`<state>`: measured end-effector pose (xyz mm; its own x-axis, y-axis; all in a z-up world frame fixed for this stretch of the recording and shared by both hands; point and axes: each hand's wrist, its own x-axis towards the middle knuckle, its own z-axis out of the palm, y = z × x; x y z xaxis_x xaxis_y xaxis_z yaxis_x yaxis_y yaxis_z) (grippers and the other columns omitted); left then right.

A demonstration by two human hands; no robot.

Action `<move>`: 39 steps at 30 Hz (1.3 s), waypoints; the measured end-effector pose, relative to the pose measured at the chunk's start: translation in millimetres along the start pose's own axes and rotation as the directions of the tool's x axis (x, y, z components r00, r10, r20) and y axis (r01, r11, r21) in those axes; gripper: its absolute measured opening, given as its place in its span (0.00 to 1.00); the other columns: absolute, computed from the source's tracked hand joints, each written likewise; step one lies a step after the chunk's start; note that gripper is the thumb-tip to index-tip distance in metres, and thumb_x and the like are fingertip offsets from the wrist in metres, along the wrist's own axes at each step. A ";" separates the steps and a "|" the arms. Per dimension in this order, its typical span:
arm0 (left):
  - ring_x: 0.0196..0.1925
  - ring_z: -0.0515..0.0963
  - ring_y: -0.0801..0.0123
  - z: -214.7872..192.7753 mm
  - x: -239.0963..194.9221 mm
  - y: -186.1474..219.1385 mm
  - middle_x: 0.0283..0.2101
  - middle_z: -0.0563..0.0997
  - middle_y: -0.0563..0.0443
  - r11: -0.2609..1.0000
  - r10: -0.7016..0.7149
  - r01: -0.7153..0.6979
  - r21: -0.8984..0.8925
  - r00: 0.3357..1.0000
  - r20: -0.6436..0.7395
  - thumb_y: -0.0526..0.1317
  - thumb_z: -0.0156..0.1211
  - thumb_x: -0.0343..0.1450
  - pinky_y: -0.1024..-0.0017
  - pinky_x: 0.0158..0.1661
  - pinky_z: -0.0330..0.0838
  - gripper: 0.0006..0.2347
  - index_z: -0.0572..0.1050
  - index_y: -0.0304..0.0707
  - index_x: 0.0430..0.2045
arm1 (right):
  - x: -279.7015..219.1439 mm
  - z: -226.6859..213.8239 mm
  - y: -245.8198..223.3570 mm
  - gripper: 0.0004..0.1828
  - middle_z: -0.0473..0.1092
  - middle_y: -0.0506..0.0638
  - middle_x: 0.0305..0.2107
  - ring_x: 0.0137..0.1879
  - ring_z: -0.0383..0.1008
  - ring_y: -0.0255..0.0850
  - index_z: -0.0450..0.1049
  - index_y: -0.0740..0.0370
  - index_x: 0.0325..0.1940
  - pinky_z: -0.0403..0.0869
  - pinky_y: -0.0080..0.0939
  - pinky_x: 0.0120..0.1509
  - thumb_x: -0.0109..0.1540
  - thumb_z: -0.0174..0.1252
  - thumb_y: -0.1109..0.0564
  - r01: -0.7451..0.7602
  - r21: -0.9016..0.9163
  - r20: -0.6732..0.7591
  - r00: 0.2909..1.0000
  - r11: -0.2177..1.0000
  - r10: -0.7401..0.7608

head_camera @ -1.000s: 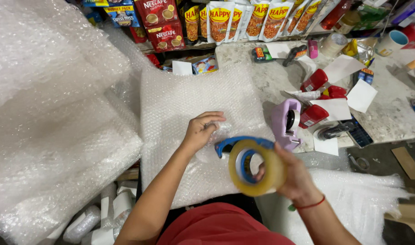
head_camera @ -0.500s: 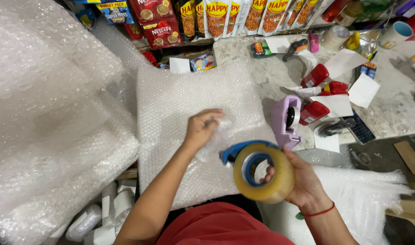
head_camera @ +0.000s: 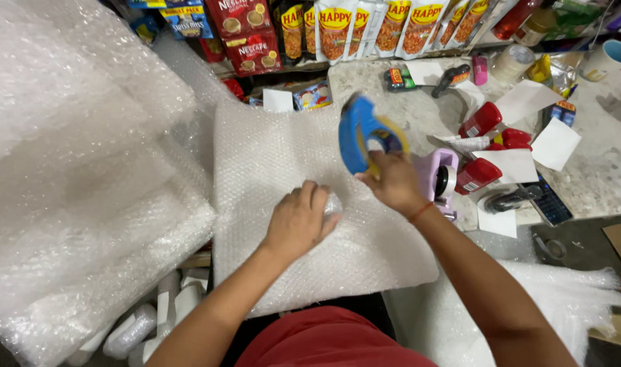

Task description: The person wraps small black bottles in bubble wrap and secures them with adhesive tape before attaching a white label.

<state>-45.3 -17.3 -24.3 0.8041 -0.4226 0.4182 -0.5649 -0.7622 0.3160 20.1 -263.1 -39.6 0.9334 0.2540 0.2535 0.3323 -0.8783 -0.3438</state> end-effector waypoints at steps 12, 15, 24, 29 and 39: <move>0.58 0.76 0.43 2.6 -31.3 -43.1 0.55 0.73 0.26 0.689 -0.518 0.404 -0.602 0.855 -0.019 0.55 0.74 0.67 0.57 0.56 0.73 0.34 0.63 0.28 0.56 | -156.7 21.9 131.6 0.22 0.71 0.59 0.57 0.63 0.73 0.48 0.72 0.63 0.62 0.72 0.47 0.66 0.67 0.66 0.52 -0.256 0.296 -0.461 0.806 0.920 0.372; 0.54 0.81 0.45 49.6 -32.9 -18.0 0.60 0.64 0.30 0.178 -0.673 0.701 -0.691 0.599 0.434 0.57 0.67 0.59 0.57 0.50 0.80 0.38 0.58 0.32 0.57 | -188.3 57.0 191.2 0.35 0.71 0.64 0.57 0.60 0.71 0.51 0.68 0.71 0.66 0.72 0.49 0.59 0.61 0.69 0.49 -0.588 0.308 -0.254 0.707 0.748 0.660; 0.67 0.66 0.37 66.2 -40.8 -13.8 0.62 0.65 0.29 0.973 -0.229 0.219 0.079 0.961 0.152 0.61 0.67 0.64 0.41 0.59 0.61 0.37 0.62 0.37 0.60 | -193.6 90.1 216.1 0.45 0.76 0.68 0.45 0.49 0.79 0.52 0.70 0.77 0.59 0.76 0.47 0.53 0.49 0.76 0.44 -0.728 0.189 0.068 0.679 0.659 0.731; 0.67 0.68 0.45 78.4 -51.3 -19.0 0.64 0.72 0.37 0.914 -0.220 0.280 -0.295 0.950 0.220 0.60 0.67 0.67 0.54 0.65 0.62 0.35 0.63 0.41 0.63 | -213.7 20.8 194.1 0.30 0.79 0.66 0.37 0.44 0.81 0.59 0.83 0.66 0.44 0.77 0.52 0.49 0.55 0.67 0.36 -0.611 -0.111 0.101 0.777 0.784 0.621; 0.67 0.72 0.52 97.8 -50.1 -29.6 0.55 0.81 0.41 0.409 -0.504 0.507 -0.759 0.819 0.276 0.70 0.26 0.73 0.53 0.66 0.56 0.39 0.54 0.39 0.72 | -105.3 -58.3 29.8 0.07 0.76 0.48 0.27 0.35 0.76 0.34 0.80 0.62 0.37 0.75 0.36 0.36 0.59 0.68 0.56 -0.318 0.621 0.507 0.860 0.717 -0.057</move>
<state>-50.8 -21.5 -137.9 0.9939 -0.0974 -0.0519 0.0365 -0.1539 0.9874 -76.2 -339.6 -23.8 0.8524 0.4742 -0.2205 0.0253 -0.4585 -0.8883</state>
